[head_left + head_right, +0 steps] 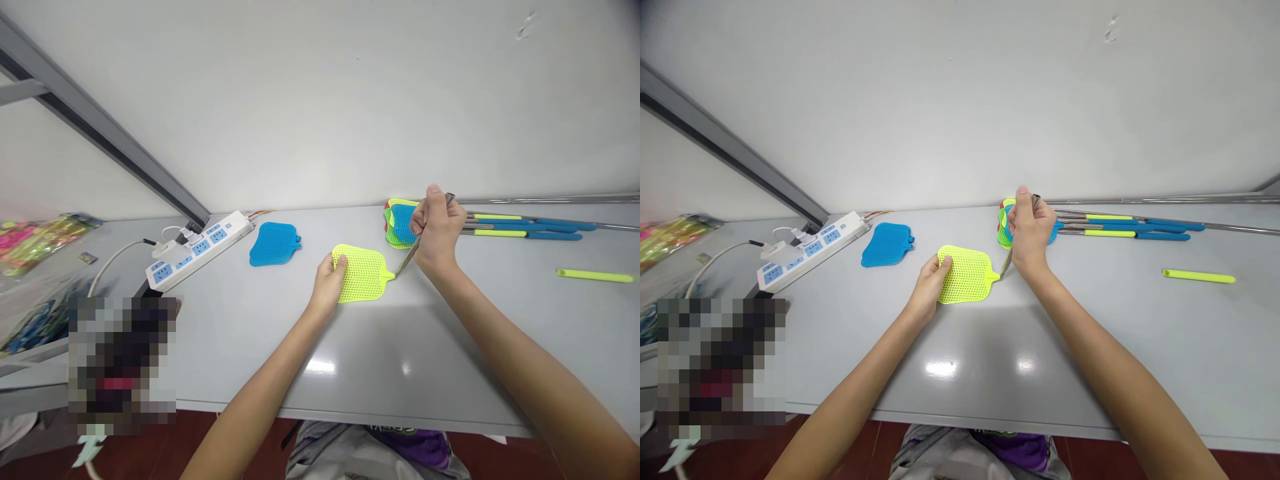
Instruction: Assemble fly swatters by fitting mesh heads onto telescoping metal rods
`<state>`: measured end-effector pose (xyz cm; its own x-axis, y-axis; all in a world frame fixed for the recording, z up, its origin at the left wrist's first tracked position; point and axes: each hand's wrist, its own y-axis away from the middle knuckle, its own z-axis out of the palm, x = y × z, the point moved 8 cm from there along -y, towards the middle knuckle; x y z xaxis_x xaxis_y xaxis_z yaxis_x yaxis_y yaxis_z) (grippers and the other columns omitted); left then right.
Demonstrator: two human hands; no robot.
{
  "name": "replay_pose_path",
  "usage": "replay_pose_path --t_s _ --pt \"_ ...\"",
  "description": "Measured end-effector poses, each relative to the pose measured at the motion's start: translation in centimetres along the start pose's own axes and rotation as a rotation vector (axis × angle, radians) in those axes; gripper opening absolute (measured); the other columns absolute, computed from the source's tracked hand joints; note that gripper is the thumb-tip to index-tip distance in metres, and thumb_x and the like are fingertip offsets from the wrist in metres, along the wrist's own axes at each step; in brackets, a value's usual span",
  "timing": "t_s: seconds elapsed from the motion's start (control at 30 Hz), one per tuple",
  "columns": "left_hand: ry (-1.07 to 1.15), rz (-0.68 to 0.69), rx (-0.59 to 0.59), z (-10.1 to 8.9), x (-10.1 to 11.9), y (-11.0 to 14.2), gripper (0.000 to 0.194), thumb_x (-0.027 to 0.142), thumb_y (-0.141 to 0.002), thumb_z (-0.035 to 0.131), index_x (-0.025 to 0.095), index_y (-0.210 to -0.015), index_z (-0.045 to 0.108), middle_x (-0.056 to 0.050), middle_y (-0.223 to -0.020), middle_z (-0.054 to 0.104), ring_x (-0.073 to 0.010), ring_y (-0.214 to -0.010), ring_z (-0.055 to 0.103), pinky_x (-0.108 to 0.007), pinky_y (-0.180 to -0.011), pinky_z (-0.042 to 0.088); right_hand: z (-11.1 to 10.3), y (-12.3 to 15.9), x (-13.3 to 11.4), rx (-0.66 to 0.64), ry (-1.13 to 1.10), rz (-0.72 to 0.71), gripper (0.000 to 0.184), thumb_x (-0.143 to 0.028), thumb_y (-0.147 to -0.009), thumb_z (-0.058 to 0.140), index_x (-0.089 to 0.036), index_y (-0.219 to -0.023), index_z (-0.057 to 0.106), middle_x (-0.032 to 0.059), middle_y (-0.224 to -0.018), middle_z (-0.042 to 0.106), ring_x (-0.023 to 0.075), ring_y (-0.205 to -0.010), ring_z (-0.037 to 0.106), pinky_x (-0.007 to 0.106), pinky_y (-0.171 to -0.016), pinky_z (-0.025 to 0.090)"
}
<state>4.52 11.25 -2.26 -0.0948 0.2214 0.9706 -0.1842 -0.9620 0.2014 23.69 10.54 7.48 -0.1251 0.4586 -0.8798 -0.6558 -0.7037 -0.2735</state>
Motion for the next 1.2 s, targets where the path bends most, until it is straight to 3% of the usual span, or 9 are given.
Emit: replay_pose_path --t_s 0.43,0.9,1.2 --pt "-0.023 0.005 -0.054 0.5 -0.2 0.1 0.027 0.038 -0.075 0.050 0.015 -0.088 0.056 -0.006 -0.081 0.062 -0.0167 -0.073 0.057 -0.024 -0.060 0.040 0.5 0.8 2.1 -0.051 -0.072 0.096 0.047 -0.044 -0.071 0.052 -0.018 -0.043 0.025 -0.0065 -0.040 0.025 0.0037 -0.032 0.024 0.020 -0.031 0.020" --pt "0.135 -0.047 -0.009 0.4 0.1 0.5 0.024 0.033 -0.076 0.050 0.015 -0.091 0.055 -0.006 -0.085 0.062 -0.0180 -0.080 0.057 -0.028 -0.067 0.044 -1.5 -1.7 0.6 0.079 -0.190 0.163 0.042 -0.036 -0.076 0.044 -0.018 -0.047 0.019 -0.0060 -0.042 0.022 0.0048 -0.032 0.023 0.020 -0.031 0.019" --pt "0.260 -0.059 0.010 -0.1 -0.2 0.2 0.024 0.033 -0.074 0.053 0.015 -0.090 0.056 -0.006 -0.090 0.063 -0.0180 -0.086 0.057 -0.030 -0.076 0.042 -1.9 -2.3 0.1 0.077 -0.224 0.191 0.040 -0.037 -0.074 0.043 -0.018 -0.050 0.017 -0.0069 -0.043 0.021 0.0042 -0.033 0.024 0.019 -0.031 0.020"
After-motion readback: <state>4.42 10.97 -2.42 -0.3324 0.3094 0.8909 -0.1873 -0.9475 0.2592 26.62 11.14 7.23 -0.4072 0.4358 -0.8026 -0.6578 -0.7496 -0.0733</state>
